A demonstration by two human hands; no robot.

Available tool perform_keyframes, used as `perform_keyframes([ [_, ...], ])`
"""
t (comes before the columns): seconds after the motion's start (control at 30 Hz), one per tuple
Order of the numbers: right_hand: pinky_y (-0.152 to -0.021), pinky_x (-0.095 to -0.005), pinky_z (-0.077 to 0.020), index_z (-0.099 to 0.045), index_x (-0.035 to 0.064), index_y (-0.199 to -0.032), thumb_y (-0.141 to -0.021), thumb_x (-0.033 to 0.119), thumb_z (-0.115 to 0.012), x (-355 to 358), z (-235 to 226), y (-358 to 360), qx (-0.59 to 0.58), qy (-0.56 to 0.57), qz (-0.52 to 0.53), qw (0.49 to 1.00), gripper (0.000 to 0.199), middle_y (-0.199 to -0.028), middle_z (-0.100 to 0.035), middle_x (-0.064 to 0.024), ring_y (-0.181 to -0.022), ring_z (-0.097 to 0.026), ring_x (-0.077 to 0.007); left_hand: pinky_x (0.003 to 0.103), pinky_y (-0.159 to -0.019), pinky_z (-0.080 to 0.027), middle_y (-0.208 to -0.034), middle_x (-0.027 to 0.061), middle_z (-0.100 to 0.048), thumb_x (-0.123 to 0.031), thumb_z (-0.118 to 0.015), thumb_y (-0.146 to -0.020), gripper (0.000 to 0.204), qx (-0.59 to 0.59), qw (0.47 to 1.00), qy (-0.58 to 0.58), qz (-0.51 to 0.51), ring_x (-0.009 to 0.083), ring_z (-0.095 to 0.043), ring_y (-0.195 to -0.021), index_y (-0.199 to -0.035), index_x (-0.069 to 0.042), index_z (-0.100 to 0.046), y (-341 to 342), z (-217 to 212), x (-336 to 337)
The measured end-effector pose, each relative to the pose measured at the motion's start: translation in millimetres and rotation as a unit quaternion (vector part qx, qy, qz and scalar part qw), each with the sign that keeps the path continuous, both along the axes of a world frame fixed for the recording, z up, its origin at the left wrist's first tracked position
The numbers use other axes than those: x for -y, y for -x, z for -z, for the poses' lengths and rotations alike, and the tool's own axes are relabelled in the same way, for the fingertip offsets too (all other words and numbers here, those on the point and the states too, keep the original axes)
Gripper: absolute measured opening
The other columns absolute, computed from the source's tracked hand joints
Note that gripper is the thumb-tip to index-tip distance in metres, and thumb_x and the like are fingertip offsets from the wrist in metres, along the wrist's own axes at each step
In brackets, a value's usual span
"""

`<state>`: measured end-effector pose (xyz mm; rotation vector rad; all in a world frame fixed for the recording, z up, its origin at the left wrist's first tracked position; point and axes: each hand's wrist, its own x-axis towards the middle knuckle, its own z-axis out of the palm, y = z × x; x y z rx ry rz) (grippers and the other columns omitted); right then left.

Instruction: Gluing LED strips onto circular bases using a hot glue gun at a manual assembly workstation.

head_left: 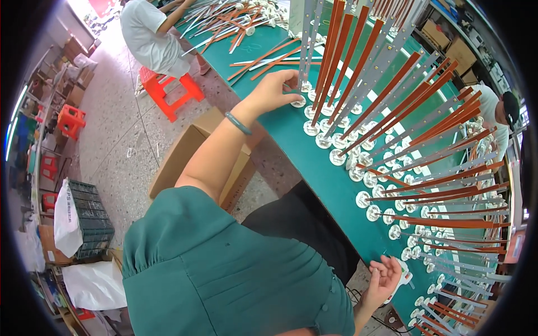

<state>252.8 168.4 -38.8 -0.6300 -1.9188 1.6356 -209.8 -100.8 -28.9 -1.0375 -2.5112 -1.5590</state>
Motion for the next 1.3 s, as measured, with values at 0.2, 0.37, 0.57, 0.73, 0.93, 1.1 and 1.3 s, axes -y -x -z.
perform_keyframes([
  [0.2,-0.085,-0.0291,-0.0512,-0.042,-0.0037,-0.132,-0.084,-0.009,-0.062,-1.3,-1.7,9.6,-0.002,0.002,-0.013,1.0,0.052,-0.118,-0.058,-0.0203,-0.093,-0.065,-0.0206,0.031,-0.08,-0.052,-0.102,0.0073,-0.069,-0.004,-0.06,-0.085,0.028,-0.136,0.948,0.019,-0.286,0.0187,-0.065,-0.091,-0.112,-0.009,-0.067,79.8,33.0,52.0],
  [0.37,-0.084,-0.0288,-0.051,-0.044,-0.0032,-0.132,-0.086,-0.004,-0.062,-1.5,-2.3,5.0,0.004,-0.014,-0.018,1.0,0.049,-0.117,-0.058,-0.0182,-0.093,-0.064,-0.019,0.045,-0.082,-0.051,-0.099,0.0138,-0.07,-0.012,-0.063,-0.086,0.028,-0.147,0.878,0.309,-0.334,0.0342,-0.066,-0.095,-0.114,-0.014,-0.065,116.4,26.2,47.6],
  [0.57,-0.085,-0.0297,-0.0504,-0.046,-0.003,-0.128,-0.086,-0.005,-0.062,-4.7,-0.8,-8.1,0.01,-0.012,-0.005,1.0,0.045,-0.116,-0.059,-0.0178,-0.092,-0.064,-0.0191,0.041,-0.08,-0.053,-0.093,0.0148,-0.069,-0.003,-0.06,-0.083,0.039,-0.105,0.929,0.201,-0.293,0.0317,-0.067,-0.088,-0.118,-0.02,-0.066,138.7,2.2,67.2],
  [0.73,-0.086,-0.0316,-0.05,-0.048,-0.0037,-0.123,-0.083,-0.007,-0.063,-6.0,1.4,-15.7,0.006,0.012,0.003,1.0,0.043,-0.113,-0.061,-0.019,-0.093,-0.065,-0.0209,0.03,-0.074,-0.054,-0.091,0.0098,-0.062,0.002,-0.054,-0.087,0.034,0.235,0.934,-0.242,-0.119,0.0188,-0.063,-0.08,-0.121,0.008,-0.06,122.7,-34.3,114.4],
  [0.93,-0.087,-0.0324,-0.0508,-0.052,-0.004,-0.117,-0.082,-0.009,-0.062,-7.5,11.2,-16.8,-0.016,0.04,-0.042,0.998,0.037,-0.11,-0.062,-0.0181,-0.092,-0.066,-0.022,0.026,-0.084,-0.05,-0.11,0.013,-0.063,0.001,-0.052,-0.088,0.04,0.161,0.945,-0.285,-0.019,0.018,-0.062,-0.097,-0.127,0.011,-0.052,-42.6,-130.1,139.8],
  [1.1,-0.086,-0.0315,-0.0519,-0.057,-0.0044,-0.11,-0.079,-0.012,-0.062,-2.0,5.4,-5.3,-0.031,0.034,-0.089,0.995,0.032,-0.107,-0.061,-0.0166,-0.092,-0.066,-0.0225,0.022,-0.07,-0.048,-0.1,0.0072,-0.065,-0.008,-0.062,-0.09,0.022,-0.005,0.989,-0.11,-0.103,0.0105,-0.06,-0.08,-0.109,0.005,-0.063,-108.8,-147.6,151.0],
  [1.3,-0.087,-0.0303,-0.0505,-0.053,-0.0031,-0.121,-0.078,-0.009,-0.066,5.8,-10.6,20.5,0.06,0.015,-0.229,0.971,0.046,-0.117,-0.061,-0.0155,-0.097,-0.065,-0.0195,0.017,-0.055,-0.04,-0.085,0.0017,-0.064,-0.016,-0.059,-0.094,0.019,0.019,0.989,-0.132,0.068,0.0039,-0.053,-0.064,-0.096,0.001,-0.067,-174.8,-144.5,45.1],
])
